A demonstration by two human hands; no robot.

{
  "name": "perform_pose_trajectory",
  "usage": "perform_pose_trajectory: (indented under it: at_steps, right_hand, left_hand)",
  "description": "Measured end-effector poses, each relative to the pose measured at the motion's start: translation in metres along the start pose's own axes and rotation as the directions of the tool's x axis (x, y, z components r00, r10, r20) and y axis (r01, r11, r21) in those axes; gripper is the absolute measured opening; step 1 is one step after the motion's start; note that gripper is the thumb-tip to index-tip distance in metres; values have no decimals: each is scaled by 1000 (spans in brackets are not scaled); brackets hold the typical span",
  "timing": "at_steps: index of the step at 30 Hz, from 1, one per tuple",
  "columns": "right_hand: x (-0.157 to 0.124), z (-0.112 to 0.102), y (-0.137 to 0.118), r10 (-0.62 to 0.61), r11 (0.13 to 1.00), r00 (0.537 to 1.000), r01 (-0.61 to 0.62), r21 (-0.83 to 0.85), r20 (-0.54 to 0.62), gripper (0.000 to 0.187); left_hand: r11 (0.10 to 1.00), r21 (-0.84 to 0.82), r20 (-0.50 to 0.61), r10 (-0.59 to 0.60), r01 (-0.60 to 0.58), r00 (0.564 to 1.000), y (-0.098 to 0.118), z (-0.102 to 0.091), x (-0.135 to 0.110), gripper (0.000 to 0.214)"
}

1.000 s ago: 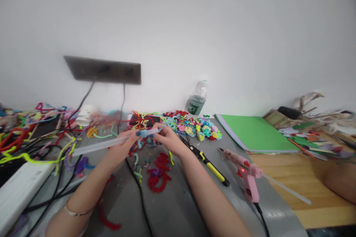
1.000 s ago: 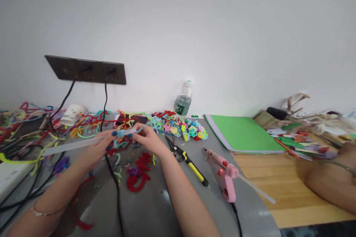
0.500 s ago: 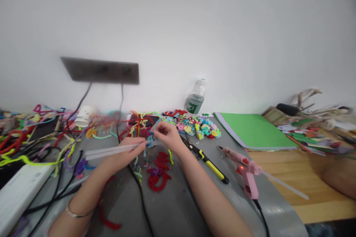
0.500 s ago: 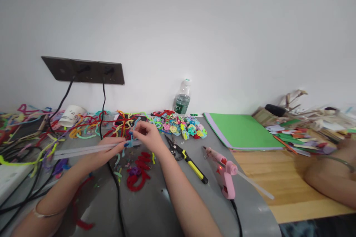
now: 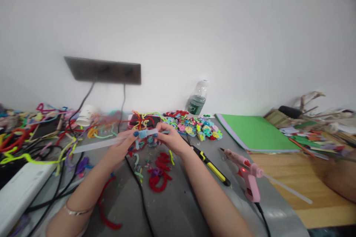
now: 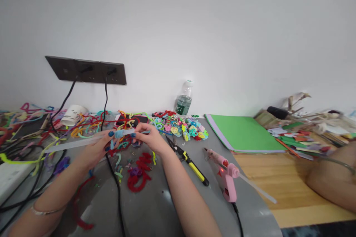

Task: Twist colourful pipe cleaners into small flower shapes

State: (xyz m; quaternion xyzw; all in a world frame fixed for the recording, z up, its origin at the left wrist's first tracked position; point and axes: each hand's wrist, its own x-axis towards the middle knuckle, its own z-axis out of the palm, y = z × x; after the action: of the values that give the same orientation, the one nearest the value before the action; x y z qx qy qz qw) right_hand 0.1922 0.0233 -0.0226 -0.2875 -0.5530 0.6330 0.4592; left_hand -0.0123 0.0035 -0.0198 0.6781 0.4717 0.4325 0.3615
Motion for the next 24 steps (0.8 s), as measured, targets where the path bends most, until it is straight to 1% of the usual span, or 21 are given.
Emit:
perform_pose_trajectory:
  at_steps: [2,4,5,6,9,11,13,15,17,21,24]
  right_hand:
    - [1,1,2,-14,998,1000,15,-56,14,36]
    - [1,2,4,-62,991,998,61,-115,-2,31]
    - [1,3,5,-102,983,994,97,-155,-26,28]
    - [1,4,4,-149,970,987,136,-200,-54,25]
    - [0,5,2,-265,914,959,216,-343,-103,18]
    - [-1,7,-1,-294,881,951,231,-414,-94,15]
    - [-1,7,-2,-309,862,948,247,-442,-73,11]
    - [-1,7,-2,-311,869,948,254,-424,-70,10]
    - [-1,5,-3,-287,898,954,236,-371,-88,12]
    - [1,-1,-2,-240,943,962,198,-266,-134,19]
    - [3,-4,-2,-214,952,968,176,-252,-131,25]
  left_hand:
    - [999,-28,-115,-48,45,992,-4,2,2,51]
    - [996,-6,-212,-88,88,973,-4,2,4,50]
    - [995,30,-245,-88,98,965,-1,2,5,49]
    - [992,79,-241,-72,94,968,1,1,5,47]
    - [975,222,-117,23,3,993,9,0,7,39]
    - [958,281,-37,74,-61,997,11,-1,7,37]
    - [945,310,23,100,-102,995,11,-1,8,37]
    - [942,315,66,101,-117,993,10,-2,8,37]
    - [944,310,110,83,-113,990,10,-3,8,38]
    - [956,257,196,92,-141,976,13,-3,5,36]
    - [967,209,268,89,-148,959,19,-3,2,39]
